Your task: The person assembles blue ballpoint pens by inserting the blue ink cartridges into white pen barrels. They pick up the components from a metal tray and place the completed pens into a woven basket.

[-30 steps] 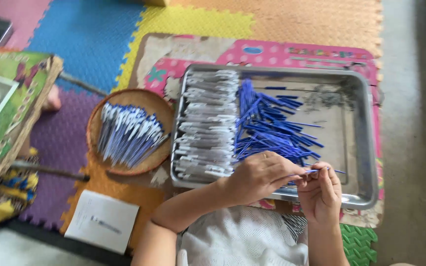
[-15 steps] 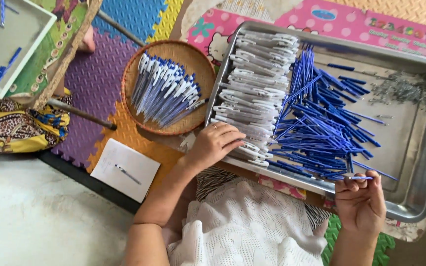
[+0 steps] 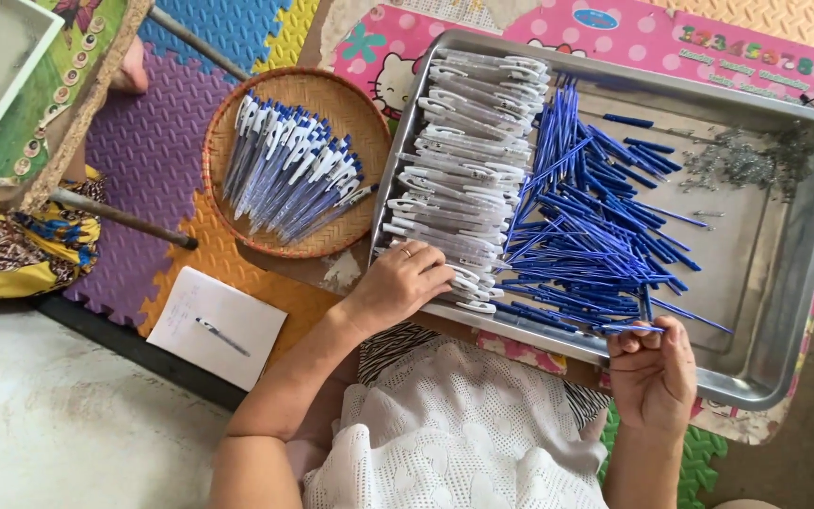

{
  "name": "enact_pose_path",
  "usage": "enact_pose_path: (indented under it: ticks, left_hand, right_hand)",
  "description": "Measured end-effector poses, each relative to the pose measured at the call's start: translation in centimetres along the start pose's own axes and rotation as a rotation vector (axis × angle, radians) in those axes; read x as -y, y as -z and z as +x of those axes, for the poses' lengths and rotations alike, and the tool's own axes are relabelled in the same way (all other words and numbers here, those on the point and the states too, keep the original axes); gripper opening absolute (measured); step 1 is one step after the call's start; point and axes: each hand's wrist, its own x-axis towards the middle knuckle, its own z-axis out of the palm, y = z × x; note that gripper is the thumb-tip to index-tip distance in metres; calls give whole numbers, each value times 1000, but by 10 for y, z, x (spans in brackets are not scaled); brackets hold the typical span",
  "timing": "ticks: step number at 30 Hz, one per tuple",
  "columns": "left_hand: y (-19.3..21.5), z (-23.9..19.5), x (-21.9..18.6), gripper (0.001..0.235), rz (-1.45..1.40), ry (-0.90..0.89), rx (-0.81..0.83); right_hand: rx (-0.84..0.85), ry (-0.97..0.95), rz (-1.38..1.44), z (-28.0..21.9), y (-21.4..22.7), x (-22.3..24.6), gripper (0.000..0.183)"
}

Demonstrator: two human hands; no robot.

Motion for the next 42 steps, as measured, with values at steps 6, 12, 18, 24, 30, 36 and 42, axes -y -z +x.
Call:
enact_pose_path:
  ticks: [6,12,18,24,30,36,42]
  left_hand:
    - [-4,11,-5,27,3,8,107]
    - [4,18,-14,24,-169,21,47]
    - [25,33,-46,11,-536,159,-159]
    - [39,36,-50,11,-548,124,-177]
    - [42,38,-53,11,-498,90,-178]
    - [27,22,-60,10,-614,171,-83]
    - [-6,12,-75,19,-1012,375,-71]
  right_hand:
    - [-26,12,1,-1,-7,-1,21]
    - [-7,83,-33,3,-36,-5,22]
    - [84,254,-249,14,-52,-30,21]
    - [163,326,-316,16,-76,-32,20]
    - [165,365,-405,12,-81,-28,22]
    - [278,396,-702,14,-124,3,21]
    - [372,336,-858,18,-150,-23,18]
